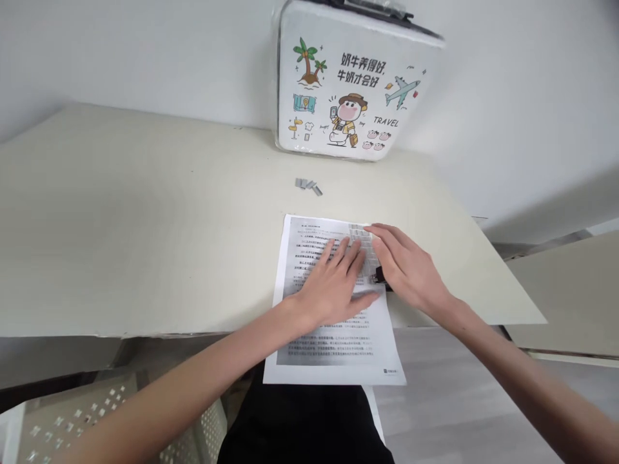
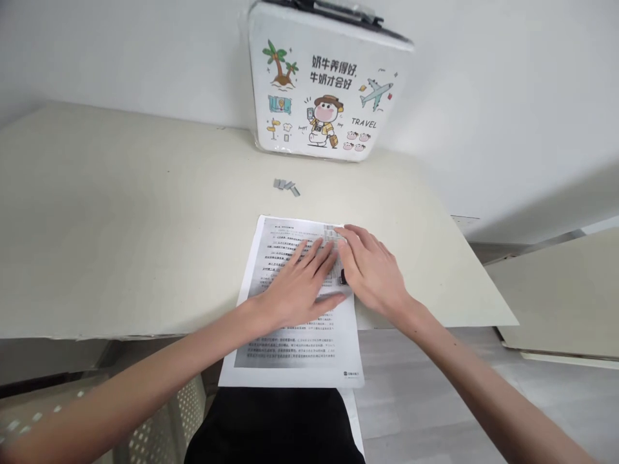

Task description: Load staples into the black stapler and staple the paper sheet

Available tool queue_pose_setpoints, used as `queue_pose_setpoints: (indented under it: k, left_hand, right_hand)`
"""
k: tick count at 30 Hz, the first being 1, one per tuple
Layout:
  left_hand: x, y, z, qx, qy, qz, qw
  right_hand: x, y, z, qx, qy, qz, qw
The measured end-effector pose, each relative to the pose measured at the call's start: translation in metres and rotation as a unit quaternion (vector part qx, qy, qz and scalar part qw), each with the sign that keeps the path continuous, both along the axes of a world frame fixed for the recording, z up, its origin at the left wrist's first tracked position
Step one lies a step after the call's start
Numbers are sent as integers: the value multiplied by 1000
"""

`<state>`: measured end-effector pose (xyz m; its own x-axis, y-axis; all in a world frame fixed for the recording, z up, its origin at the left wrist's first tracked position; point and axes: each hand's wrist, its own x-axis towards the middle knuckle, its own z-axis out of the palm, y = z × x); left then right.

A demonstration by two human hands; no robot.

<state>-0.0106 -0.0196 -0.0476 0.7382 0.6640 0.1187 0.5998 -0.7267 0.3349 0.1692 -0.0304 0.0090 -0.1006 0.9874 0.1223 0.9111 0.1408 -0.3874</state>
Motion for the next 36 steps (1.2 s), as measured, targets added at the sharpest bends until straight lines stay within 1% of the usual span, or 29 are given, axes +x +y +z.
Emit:
queue_pose_setpoints:
  k: [2,4,6,9,11,14,17,20,22,23,25,26,28,31,34,36]
  left_hand:
    - [-5,-1,2,-10,12,5,1000]
    - [-10,-1,4,-17,20,9,1000]
    - [-16,0,7,-17,17,9,1000]
    - [-27,-2,14,-20,14,4,1000]
    - [-39,-6,21,-27,20,9,999]
    - [-70,-14,30,-21,32,34,999]
    - [-113,-24,36,8,45,62,997]
    - [-151,-34,39,16,65,46,997]
    - [-164,-39,40,15,83,22,996]
    - [-165,-42,40,15,90,11,996]
    - [-158,-44,40,18,99,-5,995]
    - [-149,-44,40,19,100,-12,995]
    - [-124,-38,38,14,97,-28,995]
    - [-72,-17,32,-4,82,-44,996]
    - [-12,15,23,-23,69,-54,996]
    - [27,40,18,-34,61,-52,996]
  right_hand:
    - [7,-5,4,13,55,17,998]
    - [15,-11,6,20,76,48,996]
    - [25,-19,4,30,60,83,994]
    - [46,-31,-6,52,17,131,990]
    - [62,-38,-15,58,2,139,989]
    - [86,-46,-29,55,4,109,992]
    - [103,-52,-39,50,41,61,996]
    - [112,-58,-44,43,106,14,993]
    - [116,-64,-45,53,147,-26,987]
    - [119,-68,-46,61,165,-50,983]
    - [126,-78,-45,76,197,-102,972]
    - [130,-83,-43,81,212,-126,966]
    - [138,-96,-38,88,239,-171,952]
    - [145,-114,-29,101,266,-221,933]
    - [148,-126,-23,123,270,-244,923]
    - [147,-129,-22,131,271,-249,920]
